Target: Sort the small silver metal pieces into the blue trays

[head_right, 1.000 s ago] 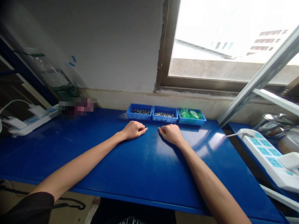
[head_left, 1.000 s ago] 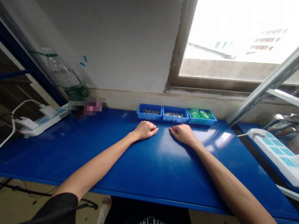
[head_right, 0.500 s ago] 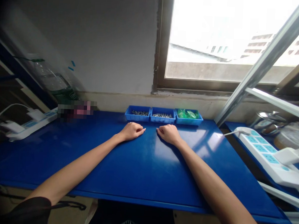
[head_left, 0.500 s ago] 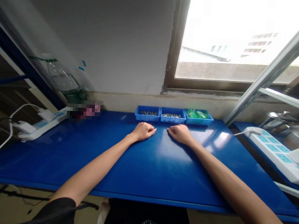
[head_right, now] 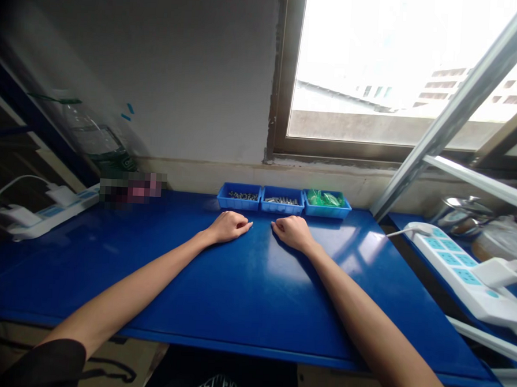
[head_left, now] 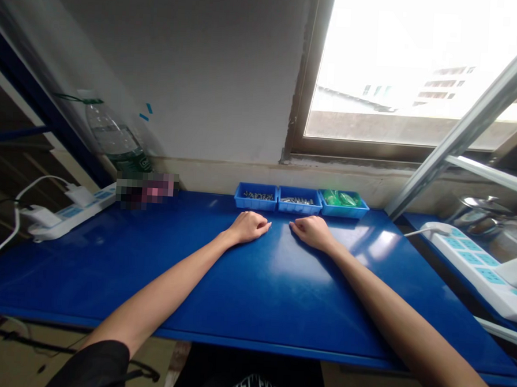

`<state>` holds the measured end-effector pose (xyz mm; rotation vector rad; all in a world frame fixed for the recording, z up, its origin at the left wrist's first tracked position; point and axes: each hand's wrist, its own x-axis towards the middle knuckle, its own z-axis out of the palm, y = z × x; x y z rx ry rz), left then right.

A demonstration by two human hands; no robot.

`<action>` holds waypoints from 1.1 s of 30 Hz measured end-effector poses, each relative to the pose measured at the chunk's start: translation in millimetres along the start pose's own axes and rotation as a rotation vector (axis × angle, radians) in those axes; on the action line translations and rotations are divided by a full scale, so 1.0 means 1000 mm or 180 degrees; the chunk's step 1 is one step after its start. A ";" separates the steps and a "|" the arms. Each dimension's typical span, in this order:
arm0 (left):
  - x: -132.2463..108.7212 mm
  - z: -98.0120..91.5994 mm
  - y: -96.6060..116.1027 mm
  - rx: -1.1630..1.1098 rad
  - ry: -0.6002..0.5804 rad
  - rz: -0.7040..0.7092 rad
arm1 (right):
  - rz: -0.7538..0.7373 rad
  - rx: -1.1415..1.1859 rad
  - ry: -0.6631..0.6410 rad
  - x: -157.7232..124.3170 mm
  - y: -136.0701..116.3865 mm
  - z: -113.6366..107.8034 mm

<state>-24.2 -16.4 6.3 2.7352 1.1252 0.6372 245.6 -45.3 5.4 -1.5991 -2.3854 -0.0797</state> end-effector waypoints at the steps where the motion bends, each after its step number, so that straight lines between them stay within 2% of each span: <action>1: 0.000 0.000 0.000 -0.0003 -0.0003 -0.0004 | 0.0003 0.0007 0.0009 0.000 0.000 0.000; 11: 0.000 0.001 -0.001 0.0026 -0.0044 -0.0019 | -0.0027 0.0042 0.0131 0.000 0.000 0.002; 13: 0.001 0.001 -0.001 0.0023 -0.0055 -0.0026 | 0.0024 0.0020 0.0441 -0.001 -0.001 0.002; 17: 0.001 0.001 -0.002 -0.0021 -0.0042 -0.0007 | 0.0399 -0.0171 0.1399 -0.002 -0.002 0.000; 19: 0.001 0.000 -0.002 -0.0039 -0.0047 -0.0005 | 0.0528 -0.0299 0.1574 -0.002 0.001 -0.001; 23: 0.000 -0.002 -0.001 0.0008 0.0014 0.0020 | 0.0544 -0.0510 0.1403 0.000 0.011 -0.003; 27: 0.005 -0.002 0.003 0.0177 0.0516 0.0405 | 0.0371 -0.0587 0.1286 0.001 0.021 -0.006; 30: 0.020 0.002 0.009 0.0579 0.0870 0.0653 | 0.0278 -0.0594 0.1230 0.002 0.025 -0.008; 33: 0.040 0.012 0.013 0.0913 0.0950 0.0727 | 0.0198 -0.0610 0.1136 0.003 0.027 -0.010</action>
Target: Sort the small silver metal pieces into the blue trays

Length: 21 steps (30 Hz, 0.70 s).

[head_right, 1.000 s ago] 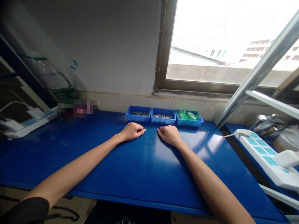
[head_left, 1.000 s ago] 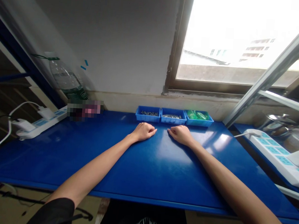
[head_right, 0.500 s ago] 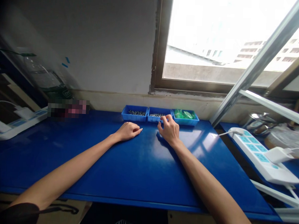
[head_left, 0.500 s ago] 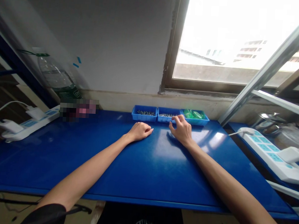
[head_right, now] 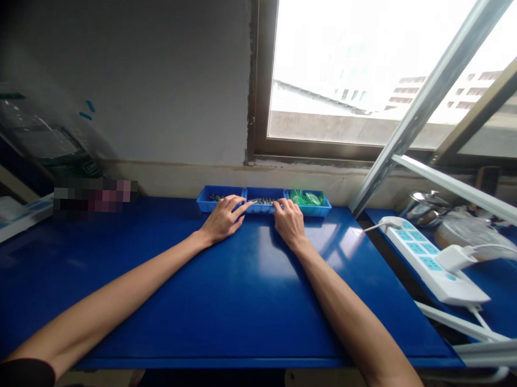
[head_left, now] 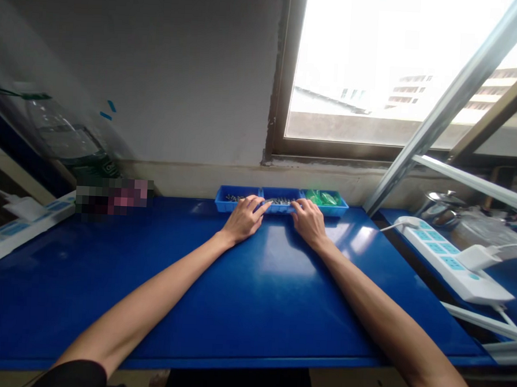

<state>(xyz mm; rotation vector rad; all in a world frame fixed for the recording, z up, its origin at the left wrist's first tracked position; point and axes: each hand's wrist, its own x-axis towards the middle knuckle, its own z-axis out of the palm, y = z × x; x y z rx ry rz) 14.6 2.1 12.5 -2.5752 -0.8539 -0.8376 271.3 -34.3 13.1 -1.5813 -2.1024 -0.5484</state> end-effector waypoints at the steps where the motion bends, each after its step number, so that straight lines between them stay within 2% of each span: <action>1: 0.005 0.005 0.001 0.0057 0.0009 0.0024 | -0.0031 -0.0011 -0.0030 0.000 0.000 -0.001; 6: 0.015 0.019 0.005 0.0068 0.0024 0.0114 | -0.0174 -0.0178 -0.0200 0.001 -0.002 -0.007; 13: 0.012 0.017 0.008 -0.0031 -0.0132 0.0152 | -0.0151 -0.0179 -0.0514 0.001 -0.009 -0.009; 16: 0.012 0.016 0.009 -0.0202 -0.0121 0.0102 | -0.0253 0.0179 -0.0559 -0.002 -0.002 -0.015; 19: 0.010 0.015 0.010 -0.0249 -0.0236 0.0101 | -0.0500 0.0874 -0.0597 -0.006 0.008 -0.025; 21: 0.008 0.014 0.010 -0.0182 -0.0321 0.0119 | -0.0308 0.1102 -0.0298 -0.008 0.011 -0.033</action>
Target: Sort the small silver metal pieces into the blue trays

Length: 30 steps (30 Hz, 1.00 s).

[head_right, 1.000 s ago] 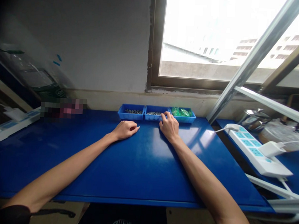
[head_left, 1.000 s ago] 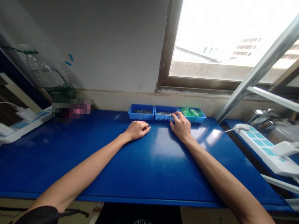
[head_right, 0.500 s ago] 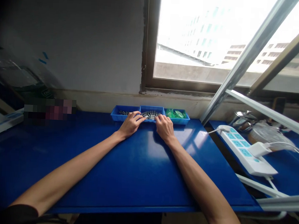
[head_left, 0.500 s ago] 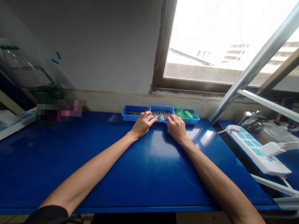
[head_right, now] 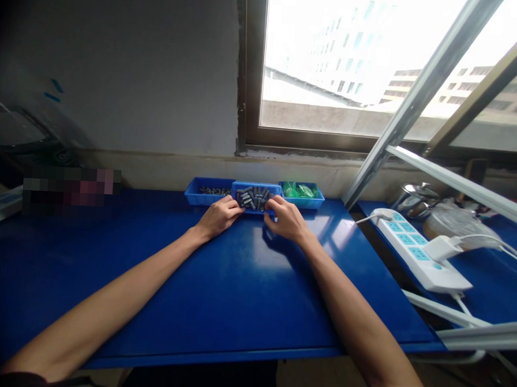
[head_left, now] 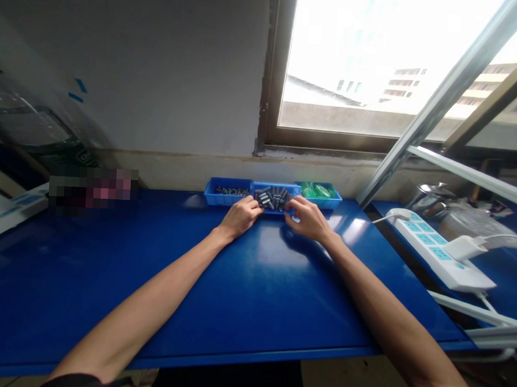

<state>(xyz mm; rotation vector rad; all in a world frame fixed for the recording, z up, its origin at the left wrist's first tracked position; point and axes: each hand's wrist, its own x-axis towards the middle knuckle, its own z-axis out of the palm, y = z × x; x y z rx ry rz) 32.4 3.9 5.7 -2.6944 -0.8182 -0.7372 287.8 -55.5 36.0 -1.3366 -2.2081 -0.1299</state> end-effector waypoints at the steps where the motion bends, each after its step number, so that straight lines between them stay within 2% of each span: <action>1: -0.001 0.000 0.000 0.0039 -0.0030 0.0001 | 0.0195 0.0011 0.0270 0.000 0.000 -0.003; 3: -0.001 -0.002 0.000 0.0095 -0.0079 -0.0008 | 0.0635 -0.0039 0.0708 0.002 -0.001 -0.006; 4: -0.001 -0.003 0.001 0.0108 -0.0103 -0.0013 | 0.0784 -0.0035 0.0788 0.003 -0.001 -0.006; 7: 0.004 -0.005 0.008 0.0112 -0.0174 0.0031 | 0.0805 0.0154 0.0621 0.007 0.003 0.001; 10: 0.014 -0.005 0.023 0.0044 -0.0291 0.0227 | 0.0689 0.0382 0.0532 0.007 0.012 0.009; 13: 0.023 0.001 0.038 -0.0156 -0.0483 0.0438 | 0.0794 0.0713 0.0444 0.006 0.019 0.011; 19: 0.030 0.010 0.043 -0.0658 -0.0562 0.0133 | 0.1187 0.1613 -0.0294 0.006 0.020 0.007; 23: 0.030 0.008 0.043 -0.0752 -0.0603 0.0032 | 0.1159 0.1608 -0.0010 0.009 0.019 0.012; 30: 0.034 0.008 0.045 -0.0745 -0.0715 -0.0249 | 0.1079 0.1577 -0.0075 0.007 0.019 0.015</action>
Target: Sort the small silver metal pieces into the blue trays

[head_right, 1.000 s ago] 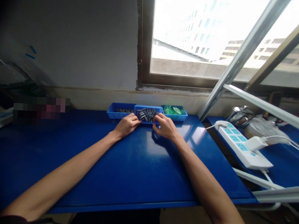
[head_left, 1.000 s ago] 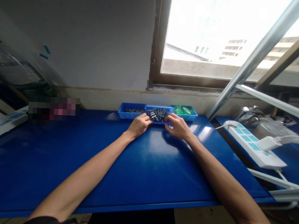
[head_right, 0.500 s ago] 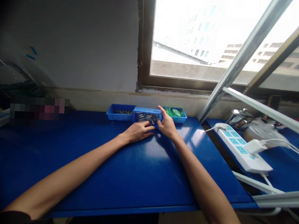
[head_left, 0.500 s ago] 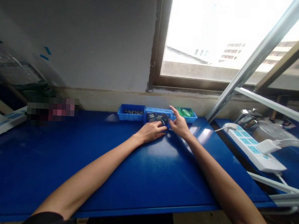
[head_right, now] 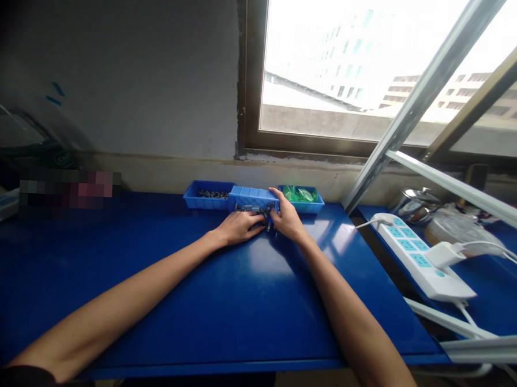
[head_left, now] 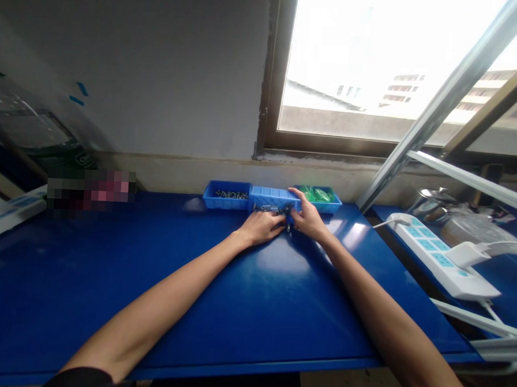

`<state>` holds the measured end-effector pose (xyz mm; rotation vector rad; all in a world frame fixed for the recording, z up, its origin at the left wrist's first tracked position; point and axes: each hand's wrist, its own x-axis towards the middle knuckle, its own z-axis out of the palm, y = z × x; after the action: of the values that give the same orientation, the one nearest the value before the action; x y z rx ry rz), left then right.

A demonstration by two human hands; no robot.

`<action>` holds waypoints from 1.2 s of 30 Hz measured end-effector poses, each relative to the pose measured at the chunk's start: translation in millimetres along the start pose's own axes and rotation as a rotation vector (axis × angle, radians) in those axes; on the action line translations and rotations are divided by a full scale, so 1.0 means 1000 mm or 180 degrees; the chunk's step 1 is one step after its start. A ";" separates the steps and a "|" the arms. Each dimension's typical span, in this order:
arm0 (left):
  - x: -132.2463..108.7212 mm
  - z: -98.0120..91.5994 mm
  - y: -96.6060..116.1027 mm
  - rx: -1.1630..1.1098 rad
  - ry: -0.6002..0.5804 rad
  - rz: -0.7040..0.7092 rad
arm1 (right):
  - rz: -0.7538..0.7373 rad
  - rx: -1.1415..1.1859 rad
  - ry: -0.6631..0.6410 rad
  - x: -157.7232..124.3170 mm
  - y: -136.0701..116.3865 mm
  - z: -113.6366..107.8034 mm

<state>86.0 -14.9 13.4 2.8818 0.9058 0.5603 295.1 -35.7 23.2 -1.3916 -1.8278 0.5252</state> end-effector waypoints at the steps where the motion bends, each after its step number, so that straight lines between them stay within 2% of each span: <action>1: 0.000 0.001 0.000 -0.0028 0.0018 0.0005 | -0.0050 -0.0060 0.0039 -0.001 0.000 0.000; 6: -0.006 0.004 0.000 -0.0006 0.0138 -0.0032 | -0.0287 -0.0347 0.0240 -0.002 0.005 0.005; 10: -0.010 0.002 0.000 0.0240 0.0368 0.0132 | -0.0548 -0.0471 0.0398 -0.004 0.008 0.007; 14: -0.010 0.002 0.002 0.0322 0.0571 0.0047 | -0.0673 -0.0453 0.0371 -0.006 0.011 0.005; 20: -0.013 0.000 0.006 0.0051 0.0208 -0.0089 | -0.0906 -0.0497 0.0312 -0.009 0.012 0.000; 26: -0.016 -0.003 0.009 0.0037 0.0186 -0.0245 | -0.0997 -0.0520 0.0268 -0.012 0.008 0.001; 31: -0.016 -0.005 0.007 -0.0050 0.0326 -0.0199 | -0.1096 -0.0706 0.0505 -0.011 0.014 0.006; 36: -0.019 -0.007 0.007 -0.0202 0.0293 -0.0247 | -0.1278 -0.1013 0.0835 -0.009 0.015 0.009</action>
<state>73.3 -31.9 15.2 2.7716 0.9885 0.7061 298.6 -38.6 4.5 -1.1759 -1.9549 -0.1539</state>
